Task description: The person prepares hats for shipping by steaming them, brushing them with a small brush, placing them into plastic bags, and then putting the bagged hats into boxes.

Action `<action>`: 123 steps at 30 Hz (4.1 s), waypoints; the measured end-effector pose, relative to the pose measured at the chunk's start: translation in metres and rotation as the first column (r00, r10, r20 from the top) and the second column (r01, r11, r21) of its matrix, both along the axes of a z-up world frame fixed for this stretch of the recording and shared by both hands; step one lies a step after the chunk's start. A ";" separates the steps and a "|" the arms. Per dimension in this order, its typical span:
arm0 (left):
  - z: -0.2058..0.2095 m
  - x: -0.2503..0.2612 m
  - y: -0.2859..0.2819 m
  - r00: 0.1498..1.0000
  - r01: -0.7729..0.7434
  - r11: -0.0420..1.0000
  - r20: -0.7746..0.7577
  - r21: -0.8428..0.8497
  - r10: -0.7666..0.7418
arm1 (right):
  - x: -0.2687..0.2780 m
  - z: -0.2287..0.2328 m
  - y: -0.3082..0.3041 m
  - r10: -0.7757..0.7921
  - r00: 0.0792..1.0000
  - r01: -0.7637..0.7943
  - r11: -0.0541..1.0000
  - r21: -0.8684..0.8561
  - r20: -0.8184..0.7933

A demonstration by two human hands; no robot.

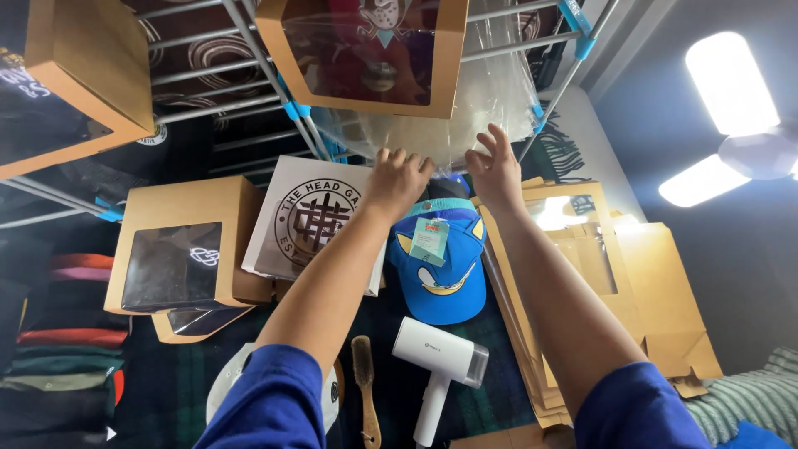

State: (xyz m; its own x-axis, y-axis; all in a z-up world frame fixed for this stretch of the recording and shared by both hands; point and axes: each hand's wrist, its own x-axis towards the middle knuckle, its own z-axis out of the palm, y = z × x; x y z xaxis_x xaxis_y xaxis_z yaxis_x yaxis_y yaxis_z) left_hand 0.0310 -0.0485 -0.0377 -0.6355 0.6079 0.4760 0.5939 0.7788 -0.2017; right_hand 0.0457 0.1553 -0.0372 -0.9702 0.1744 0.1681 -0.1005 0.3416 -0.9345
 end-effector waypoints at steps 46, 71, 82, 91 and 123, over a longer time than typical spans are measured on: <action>0.096 0.433 -0.375 0.596 -0.780 -0.220 0.588 0.586 -0.547 | 0.427 0.072 -0.257 0.098 0.972 0.021 0.870 -0.493 0.214; 0.151 0.431 -0.250 0.900 0.009 0.530 0.224 0.848 -0.374 | 0.424 0.135 -0.271 0.512 0.827 -0.516 0.530 -0.673 -0.231; 0.198 0.409 -0.176 0.722 -0.137 0.284 0.292 0.949 -0.628 | 0.388 0.156 -0.222 0.309 0.878 -0.257 0.948 0.185 -0.366; 0.191 0.387 -0.166 0.699 -0.473 -0.162 0.257 0.866 -0.668 | 0.351 0.176 -0.197 0.375 0.745 -0.154 0.902 0.404 -0.552; 0.116 0.447 -0.327 0.669 -0.602 -0.566 -0.032 0.562 -0.743 | 0.334 0.112 -0.250 0.517 0.838 -0.325 0.730 -0.601 0.175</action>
State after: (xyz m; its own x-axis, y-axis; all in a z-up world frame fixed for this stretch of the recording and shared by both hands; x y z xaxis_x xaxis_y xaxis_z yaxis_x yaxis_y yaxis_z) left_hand 0.4778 -0.3758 0.0779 -0.9986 -0.0420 -0.0310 0.0159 -0.8105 0.5856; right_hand 0.3797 -0.0948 0.0747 -0.9435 -0.2989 -0.1434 0.2144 -0.2201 -0.9516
